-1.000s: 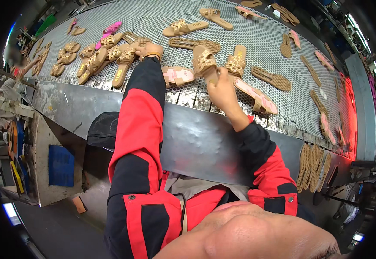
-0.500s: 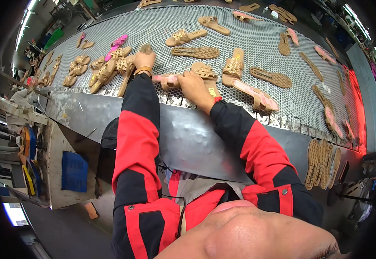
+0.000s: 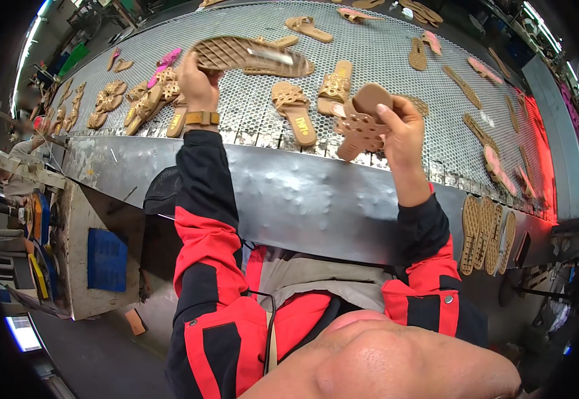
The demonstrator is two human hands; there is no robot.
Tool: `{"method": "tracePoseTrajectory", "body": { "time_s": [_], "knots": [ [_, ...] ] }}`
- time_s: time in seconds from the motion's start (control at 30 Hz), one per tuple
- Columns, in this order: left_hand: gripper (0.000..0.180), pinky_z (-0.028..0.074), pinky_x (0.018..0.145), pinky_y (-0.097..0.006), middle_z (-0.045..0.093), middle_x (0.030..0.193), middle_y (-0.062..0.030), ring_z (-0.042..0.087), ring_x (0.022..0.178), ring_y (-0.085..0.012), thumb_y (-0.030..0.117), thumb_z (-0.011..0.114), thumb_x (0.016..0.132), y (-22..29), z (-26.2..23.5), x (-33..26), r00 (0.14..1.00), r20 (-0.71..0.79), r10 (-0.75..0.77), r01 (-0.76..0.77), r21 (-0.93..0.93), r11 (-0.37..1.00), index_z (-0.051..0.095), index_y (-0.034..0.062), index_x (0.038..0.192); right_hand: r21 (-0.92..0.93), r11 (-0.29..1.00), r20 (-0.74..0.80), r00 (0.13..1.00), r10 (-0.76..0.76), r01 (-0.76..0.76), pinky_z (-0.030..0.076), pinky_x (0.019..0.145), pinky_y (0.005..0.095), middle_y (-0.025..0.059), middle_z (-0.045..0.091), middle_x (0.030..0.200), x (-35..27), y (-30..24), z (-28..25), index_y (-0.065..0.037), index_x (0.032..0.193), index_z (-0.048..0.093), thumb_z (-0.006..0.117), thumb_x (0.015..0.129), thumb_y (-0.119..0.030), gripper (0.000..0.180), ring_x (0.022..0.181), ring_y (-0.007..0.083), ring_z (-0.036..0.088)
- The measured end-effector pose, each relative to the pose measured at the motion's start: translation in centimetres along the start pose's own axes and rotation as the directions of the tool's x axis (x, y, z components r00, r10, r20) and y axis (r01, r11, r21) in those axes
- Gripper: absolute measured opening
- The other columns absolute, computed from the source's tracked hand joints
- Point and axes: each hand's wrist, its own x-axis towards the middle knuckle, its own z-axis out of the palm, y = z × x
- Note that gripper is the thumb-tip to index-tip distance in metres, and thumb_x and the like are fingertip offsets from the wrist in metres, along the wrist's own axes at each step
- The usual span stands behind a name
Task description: Picking up sandals from a conveyor belt, inspecting the soles and uppers, and wiping them with a block or cloth.
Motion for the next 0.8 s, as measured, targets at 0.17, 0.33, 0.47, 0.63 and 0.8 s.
{"method": "tracePoseTrajectory", "body": {
  "time_s": [0.17, 0.33, 0.47, 0.63, 0.8],
  "knots": [
    [0.040, 0.057, 0.098, -0.038, 0.069, 0.122, -0.0131, 0.069, 0.106, -0.0246, 0.026, 0.044, 0.107, -5.0, 3.1, -7.0, 0.872, 0.363, -0.329, 0.354, -0.003, 0.935, 0.064, -0.0003, 0.129, -0.355, 0.927, 0.040, 0.993, -0.112, 0.119, 0.055, 0.080, 0.0248, 0.0041, 0.073, 0.101, -0.9, -1.7, -1.9, 0.002, 0.118, 0.068, 0.070, 0.100, -0.009, 0.021, 0.088, 0.0101, 0.068],
    [0.041, 0.054, 0.100, -0.035, 0.070, 0.120, -0.0123, 0.068, 0.107, -0.0208, 0.028, 0.051, 0.102, -9.1, 5.5, -15.2, 0.504, 0.689, -0.520, 0.525, 0.234, 0.818, 0.066, -0.0017, 0.125, -0.218, 0.972, 0.358, 0.934, -0.009, 0.093, 0.047, 0.105, 0.0346, 0.0113, 0.058, 0.137, -0.5, 3.0, -2.9, -0.004, 0.147, 0.047, 0.063, 0.107, -0.022, 0.047, 0.123, 0.0184, 0.056],
    [0.040, 0.058, 0.094, -0.034, 0.071, 0.114, -0.0121, 0.071, 0.102, -0.0210, 0.028, 0.050, 0.101, -10.7, 6.2, -17.0, 0.443, 0.657, -0.610, 0.645, 0.240, 0.726, 0.066, -0.0010, 0.124, -0.474, 0.867, 0.531, 0.835, 0.142, 0.154, 0.042, 0.116, 0.0384, 0.0155, 0.052, 0.151, -1.4, 5.4, -4.2, -0.005, 0.161, 0.033, 0.088, 0.087, -0.026, 0.095, 0.139, 0.0260, 0.053],
    [0.040, 0.061, 0.086, -0.034, 0.071, 0.105, -0.0114, 0.073, 0.092, -0.0215, 0.028, 0.051, 0.100, -11.7, 5.2, -17.5, 0.479, 0.614, -0.628, 0.737, 0.108, 0.668, 0.064, -0.0024, 0.121, -0.320, 0.947, 0.575, 0.800, 0.171, 0.027, 0.040, 0.119, 0.0380, 0.0146, 0.051, 0.153, -0.9, 5.8, -4.8, -0.002, 0.160, 0.034, 0.090, 0.084, -0.018, 0.096, 0.138, 0.0246, 0.052],
    [0.040, 0.060, 0.084, -0.035, 0.071, 0.104, -0.0149, 0.072, 0.091, -0.0227, 0.029, 0.050, 0.099, -12.5, 5.0, -18.1, 0.478, 0.637, -0.605, 0.793, -0.017, 0.608, 0.064, -0.0034, 0.117, -0.286, 0.952, 0.562, 0.786, 0.256, -0.105, 0.047, 0.111, 0.0347, 0.0090, 0.059, 0.143, -1.0, 6.6, -5.6, 0.000, 0.153, 0.044, 0.081, 0.092, -0.011, 0.072, 0.129, 0.0180, 0.058]
  ]
}}
